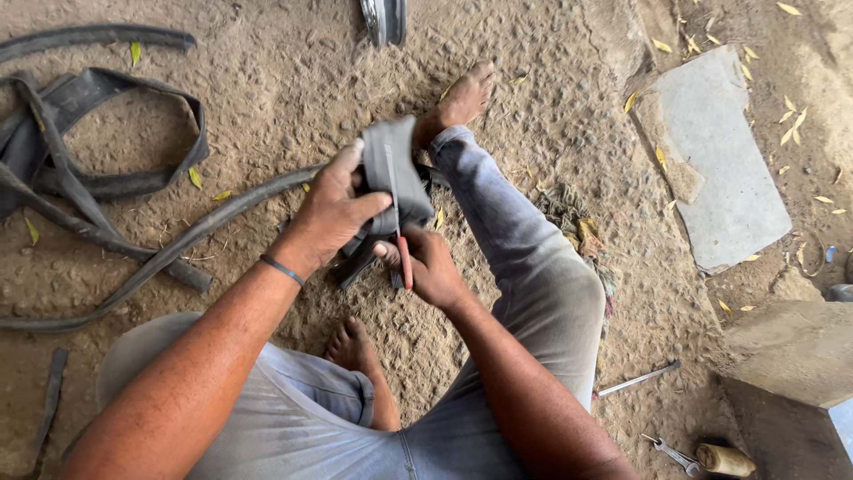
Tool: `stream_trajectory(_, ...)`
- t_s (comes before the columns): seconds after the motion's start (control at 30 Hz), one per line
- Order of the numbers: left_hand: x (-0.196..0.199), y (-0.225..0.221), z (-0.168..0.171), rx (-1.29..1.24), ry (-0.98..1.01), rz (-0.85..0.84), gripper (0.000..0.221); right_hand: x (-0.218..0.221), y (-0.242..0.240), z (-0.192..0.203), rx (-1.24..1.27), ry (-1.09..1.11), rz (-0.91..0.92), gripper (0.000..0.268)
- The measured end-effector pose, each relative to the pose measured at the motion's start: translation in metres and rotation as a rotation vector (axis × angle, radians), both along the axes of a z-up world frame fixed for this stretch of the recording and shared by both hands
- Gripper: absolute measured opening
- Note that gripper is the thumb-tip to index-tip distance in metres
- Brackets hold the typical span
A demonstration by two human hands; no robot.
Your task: The person sits on the ground and uses scissors to cut long strips from a large black rubber inner tube.
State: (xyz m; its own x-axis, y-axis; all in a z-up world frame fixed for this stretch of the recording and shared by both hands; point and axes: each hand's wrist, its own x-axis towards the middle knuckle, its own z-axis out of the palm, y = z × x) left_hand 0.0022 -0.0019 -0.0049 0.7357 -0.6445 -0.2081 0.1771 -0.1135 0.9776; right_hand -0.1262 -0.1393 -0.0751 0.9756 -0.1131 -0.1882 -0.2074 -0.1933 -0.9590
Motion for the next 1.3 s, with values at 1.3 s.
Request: stream_trajectory(1.3, 0.006, 0.001, -0.014, -0.115, 0.006, -0.021, 0.091, -0.005, 0.001, -0.010, 0.017, 0.081, -0.021, 0.058)
